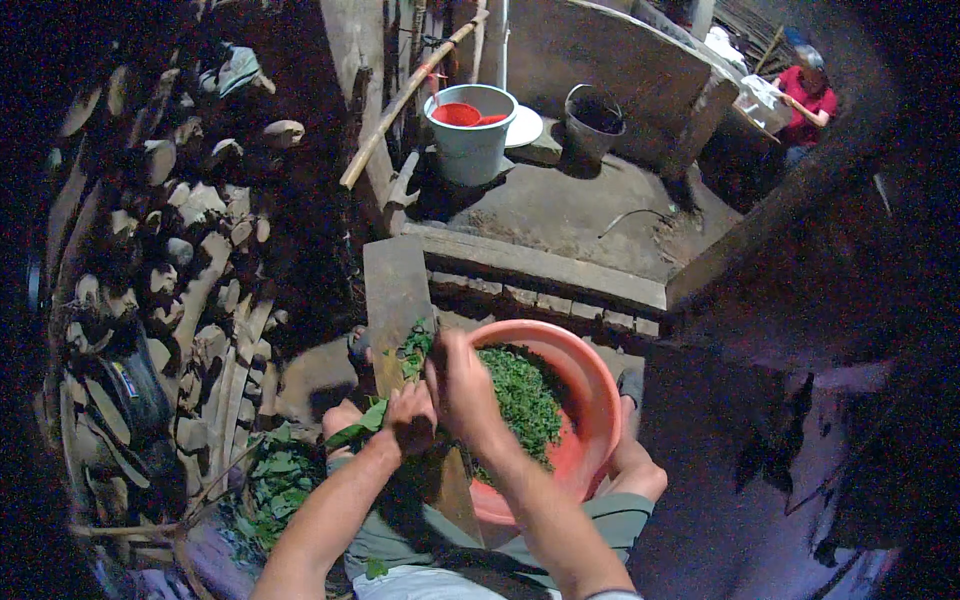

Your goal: The person chops green leaves on a wooden board with a knife into a basin. The person then takes more leaves from a basket, places them on the board, and chops them.

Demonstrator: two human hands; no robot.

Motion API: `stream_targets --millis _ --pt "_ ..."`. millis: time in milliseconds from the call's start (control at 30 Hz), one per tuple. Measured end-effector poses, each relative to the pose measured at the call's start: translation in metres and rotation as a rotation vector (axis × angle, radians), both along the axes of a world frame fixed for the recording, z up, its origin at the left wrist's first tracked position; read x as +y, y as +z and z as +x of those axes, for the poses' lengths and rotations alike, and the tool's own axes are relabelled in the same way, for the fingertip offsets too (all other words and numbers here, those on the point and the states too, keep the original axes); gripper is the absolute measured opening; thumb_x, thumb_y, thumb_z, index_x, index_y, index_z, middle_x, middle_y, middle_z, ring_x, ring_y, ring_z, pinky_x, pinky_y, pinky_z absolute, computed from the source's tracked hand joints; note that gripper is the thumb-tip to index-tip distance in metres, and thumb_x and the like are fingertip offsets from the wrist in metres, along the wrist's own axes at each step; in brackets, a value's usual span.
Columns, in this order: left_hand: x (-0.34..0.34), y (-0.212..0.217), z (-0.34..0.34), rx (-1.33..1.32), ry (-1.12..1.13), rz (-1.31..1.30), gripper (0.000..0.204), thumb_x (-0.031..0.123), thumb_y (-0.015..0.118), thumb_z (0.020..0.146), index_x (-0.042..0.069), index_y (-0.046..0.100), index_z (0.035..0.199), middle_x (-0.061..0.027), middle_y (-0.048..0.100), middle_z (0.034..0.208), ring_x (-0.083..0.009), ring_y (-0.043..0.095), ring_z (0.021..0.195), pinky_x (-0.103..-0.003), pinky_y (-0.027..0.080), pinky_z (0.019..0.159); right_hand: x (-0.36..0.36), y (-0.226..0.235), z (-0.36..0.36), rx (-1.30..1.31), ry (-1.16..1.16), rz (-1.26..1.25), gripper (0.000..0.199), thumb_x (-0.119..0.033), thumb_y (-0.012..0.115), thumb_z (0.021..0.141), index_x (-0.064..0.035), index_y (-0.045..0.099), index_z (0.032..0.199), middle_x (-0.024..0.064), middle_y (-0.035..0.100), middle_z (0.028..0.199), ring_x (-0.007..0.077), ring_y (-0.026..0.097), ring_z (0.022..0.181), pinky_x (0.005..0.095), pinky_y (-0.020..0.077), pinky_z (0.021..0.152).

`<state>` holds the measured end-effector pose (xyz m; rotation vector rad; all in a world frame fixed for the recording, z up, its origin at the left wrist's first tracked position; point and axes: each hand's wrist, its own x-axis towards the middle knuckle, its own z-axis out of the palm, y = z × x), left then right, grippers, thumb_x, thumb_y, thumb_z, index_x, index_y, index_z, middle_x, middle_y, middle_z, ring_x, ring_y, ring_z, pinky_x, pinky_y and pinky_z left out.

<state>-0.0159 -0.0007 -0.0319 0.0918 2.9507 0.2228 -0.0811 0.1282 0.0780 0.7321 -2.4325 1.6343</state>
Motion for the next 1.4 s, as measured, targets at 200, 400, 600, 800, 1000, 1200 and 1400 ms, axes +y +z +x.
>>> stream_targets --millis 200,400,600,800,1000,1200,1400 --pt "0.01 0.021 0.005 0.087 0.011 0.267 0.057 0.032 0.076 0.067 0.007 0.055 0.114 -0.0132 0.056 0.108 -0.0337 0.056 0.101 -0.051 0.046 0.079 0.021 -0.011 0.011 0.094 0.034 0.039 0.033 0.002 0.063 0.086 -0.0015 0.046 0.115 0.0226 0.059 0.093 0.0444 0.061 0.083 0.0458 0.0514 0.073" --pt "0.024 0.027 0.006 0.234 -0.117 0.249 0.056 0.032 0.074 0.068 0.008 0.058 0.116 -0.0132 0.055 0.103 -0.0321 0.055 0.096 -0.05 0.047 0.076 -0.011 0.035 -0.132 -0.082 0.055 0.236 0.029 -0.015 0.061 0.093 -0.0018 0.042 0.111 0.0258 0.063 0.081 0.0455 0.064 0.074 0.0479 0.0507 0.065" --pt "0.005 0.017 -0.011 -0.068 -0.08 0.136 0.053 0.026 0.077 0.064 0.004 0.057 0.107 -0.0127 0.057 0.103 -0.032 0.056 0.102 -0.049 0.048 0.084 -0.008 0.026 -0.062 -0.004 0.016 0.066 0.03 -0.01 0.062 0.091 -0.0038 0.044 0.114 0.0259 0.06 0.083 0.0494 0.061 0.08 0.049 0.0496 0.069" --pt "0.008 0.004 -0.006 -0.037 -0.04 0.177 0.047 0.024 0.076 0.068 0.006 0.055 0.107 -0.0148 0.059 0.109 -0.0352 0.056 0.108 -0.05 0.046 0.088 0.031 -0.019 0.036 0.047 0.014 0.045 0.032 -0.002 0.062 0.088 -0.0023 0.044 0.114 0.0251 0.058 0.09 0.0467 0.061 0.082 0.0464 0.0509 0.071" --pt "0.017 0.012 0.019 0.068 -0.146 0.195 0.064 0.03 0.075 0.068 0.004 0.054 0.123 -0.0174 0.058 0.112 -0.035 0.056 0.108 -0.05 0.047 0.087 0.0 0.04 -0.103 -0.13 0.074 0.227 0.031 -0.016 0.062 0.092 -0.0011 0.044 0.113 0.0256 0.063 0.081 0.0424 0.065 0.073 0.0465 0.0511 0.064" --pt "-0.018 -0.066 -0.005 0.154 -0.21 0.399 0.073 0.035 0.078 0.063 0.005 0.055 0.125 -0.0198 0.055 0.116 -0.0363 0.056 0.109 -0.049 0.047 0.089 -0.024 0.048 -0.099 -0.224 0.109 0.206 0.03 -0.016 0.06 0.093 -0.0008 0.043 0.113 0.0277 0.063 0.09 0.0445 0.065 0.079 0.0495 0.0504 0.067" --pt "0.0 -0.003 -0.013 -0.096 -0.075 0.221 0.052 0.014 0.081 0.063 0.0 0.055 0.105 -0.0188 0.055 0.11 -0.038 0.056 0.109 -0.046 0.046 0.096 0.035 -0.04 0.058 -0.045 -0.05 0.007 0.035 0.003 0.065 0.085 -0.0045 0.048 0.116 0.0197 0.059 0.091 0.0375 0.065 0.081 0.0419 0.0529 0.071"
